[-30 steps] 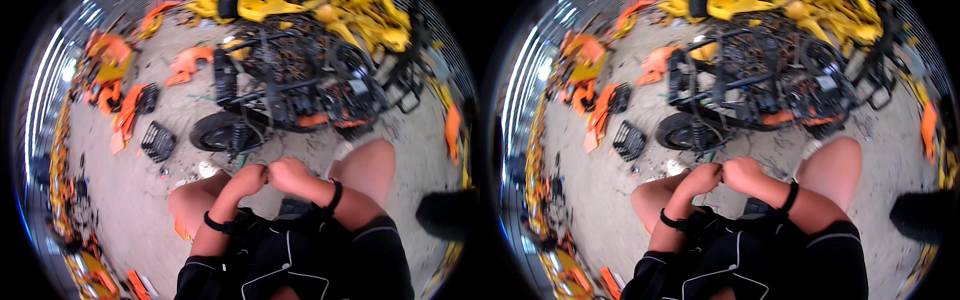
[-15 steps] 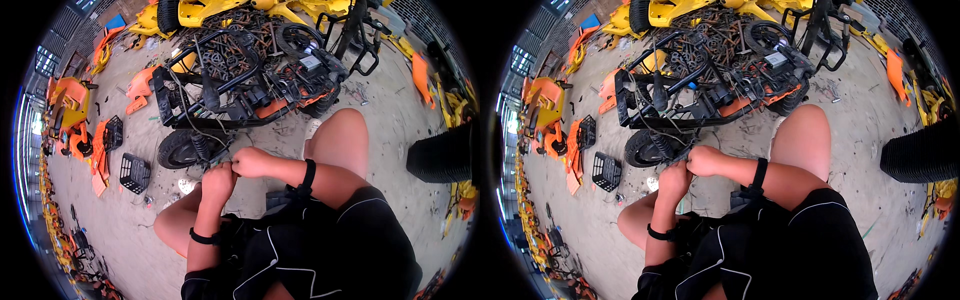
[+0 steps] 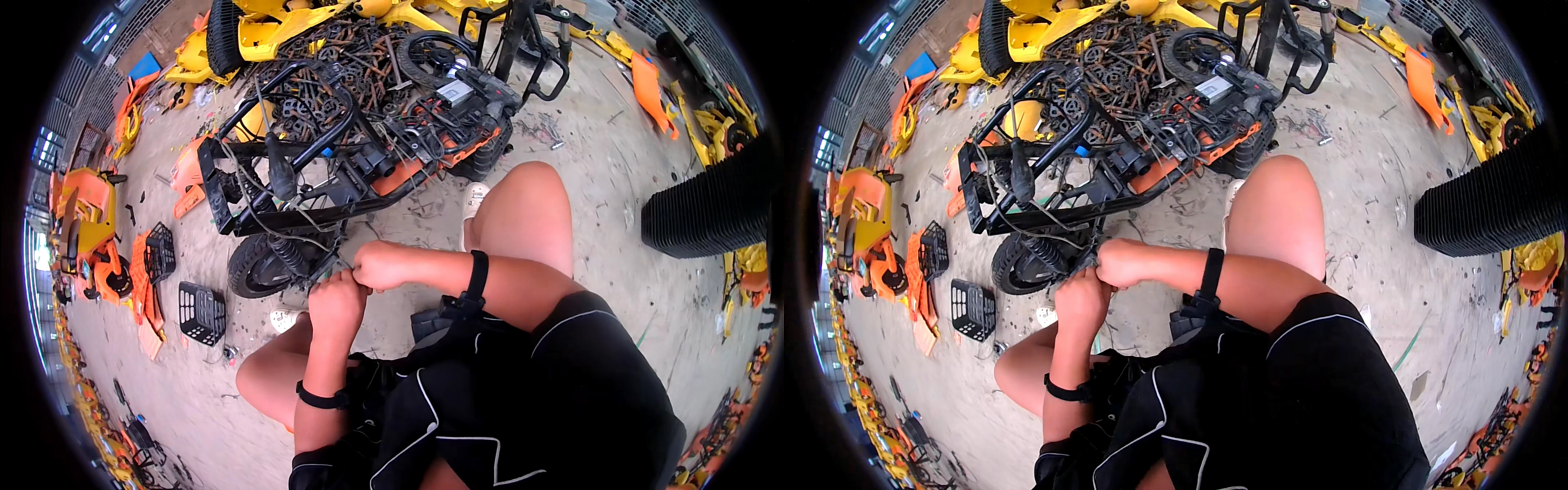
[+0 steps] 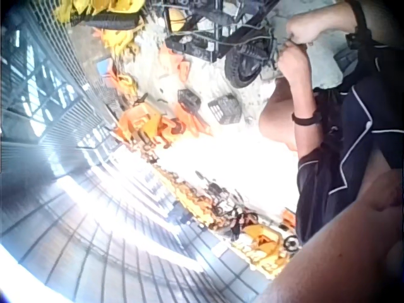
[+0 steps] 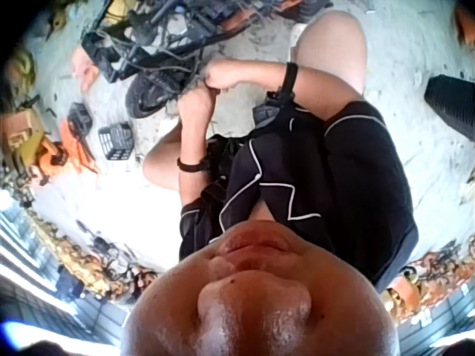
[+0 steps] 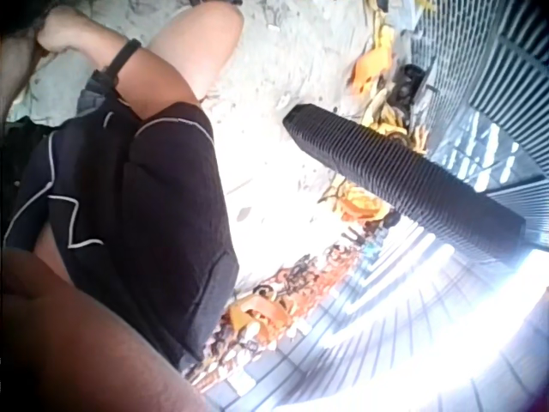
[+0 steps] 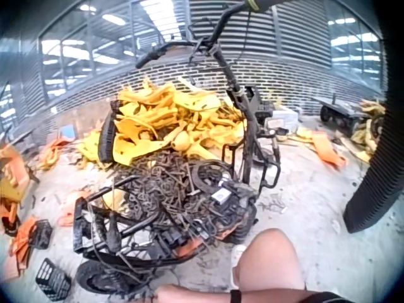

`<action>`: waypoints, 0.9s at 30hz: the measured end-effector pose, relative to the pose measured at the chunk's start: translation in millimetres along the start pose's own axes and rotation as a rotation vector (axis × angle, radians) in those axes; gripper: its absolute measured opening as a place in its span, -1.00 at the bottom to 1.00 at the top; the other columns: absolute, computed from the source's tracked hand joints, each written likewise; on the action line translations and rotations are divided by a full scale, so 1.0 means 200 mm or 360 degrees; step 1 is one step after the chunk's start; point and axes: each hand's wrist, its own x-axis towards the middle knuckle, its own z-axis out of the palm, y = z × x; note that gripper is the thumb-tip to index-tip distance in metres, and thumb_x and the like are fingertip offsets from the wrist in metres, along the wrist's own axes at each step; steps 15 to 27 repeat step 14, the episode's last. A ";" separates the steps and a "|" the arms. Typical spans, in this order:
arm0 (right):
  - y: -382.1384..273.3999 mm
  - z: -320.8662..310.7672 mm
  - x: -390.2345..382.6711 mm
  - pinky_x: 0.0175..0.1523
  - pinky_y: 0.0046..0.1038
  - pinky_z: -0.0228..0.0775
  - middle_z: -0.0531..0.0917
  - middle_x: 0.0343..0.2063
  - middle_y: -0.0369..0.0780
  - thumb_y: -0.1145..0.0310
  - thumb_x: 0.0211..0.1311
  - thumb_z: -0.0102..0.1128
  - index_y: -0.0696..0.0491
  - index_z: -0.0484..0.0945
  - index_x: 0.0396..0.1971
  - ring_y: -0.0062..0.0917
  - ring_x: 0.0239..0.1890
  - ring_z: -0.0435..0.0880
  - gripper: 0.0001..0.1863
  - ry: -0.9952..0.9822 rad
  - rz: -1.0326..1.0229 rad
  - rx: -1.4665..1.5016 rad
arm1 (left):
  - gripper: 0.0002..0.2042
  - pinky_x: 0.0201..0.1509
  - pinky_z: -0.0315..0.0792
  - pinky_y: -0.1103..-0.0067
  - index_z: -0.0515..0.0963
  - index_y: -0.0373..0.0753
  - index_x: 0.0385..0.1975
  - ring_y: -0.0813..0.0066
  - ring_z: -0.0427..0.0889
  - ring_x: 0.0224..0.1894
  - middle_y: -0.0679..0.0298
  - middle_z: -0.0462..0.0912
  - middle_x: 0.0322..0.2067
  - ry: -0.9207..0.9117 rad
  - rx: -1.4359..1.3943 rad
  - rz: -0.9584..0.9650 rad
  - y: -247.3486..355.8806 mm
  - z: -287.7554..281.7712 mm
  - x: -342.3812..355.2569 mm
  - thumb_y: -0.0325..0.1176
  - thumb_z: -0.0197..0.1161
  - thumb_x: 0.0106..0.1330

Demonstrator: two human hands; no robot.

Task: The person uses a screwdriver to work on the electrical wiring of a scooter frame, adjusting wires and tightening a fastener.

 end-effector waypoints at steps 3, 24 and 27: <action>0.03 -0.04 0.00 -0.22 -0.21 0.58 0.73 -0.54 -0.09 0.25 0.23 0.02 0.15 0.71 -0.50 -0.25 -0.46 0.76 -0.65 0.0049 -0.0188 -0.0209 | -0.79 -0.25 0.57 0.27 0.59 -0.25 -0.42 0.07 0.73 -0.38 0.11 0.70 -0.46 0.0120 0.0026 0.0027 0.02 0.02 0.02 -0.22 0.34 0.23; 0.07 -0.03 -0.08 -0.16 -0.07 0.58 0.73 -0.46 0.05 0.20 0.08 0.12 0.14 0.76 -0.49 -0.04 -0.29 0.77 -0.66 0.0301 -0.0370 -0.0284 | -0.75 -0.21 0.55 0.23 0.63 -0.29 -0.39 0.06 0.70 -0.38 0.10 0.69 -0.46 0.0260 -0.0055 0.0123 0.05 0.02 0.01 -0.24 0.44 0.07; 0.07 -0.03 -0.08 -0.16 -0.07 0.58 0.73 -0.46 0.05 0.20 0.08 0.12 0.14 0.76 -0.49 -0.04 -0.29 0.77 -0.66 0.0301 -0.0370 -0.0284 | -0.75 -0.21 0.55 0.23 0.63 -0.29 -0.39 0.06 0.70 -0.38 0.10 0.69 -0.46 0.0260 -0.0055 0.0123 0.05 0.02 0.01 -0.24 0.44 0.07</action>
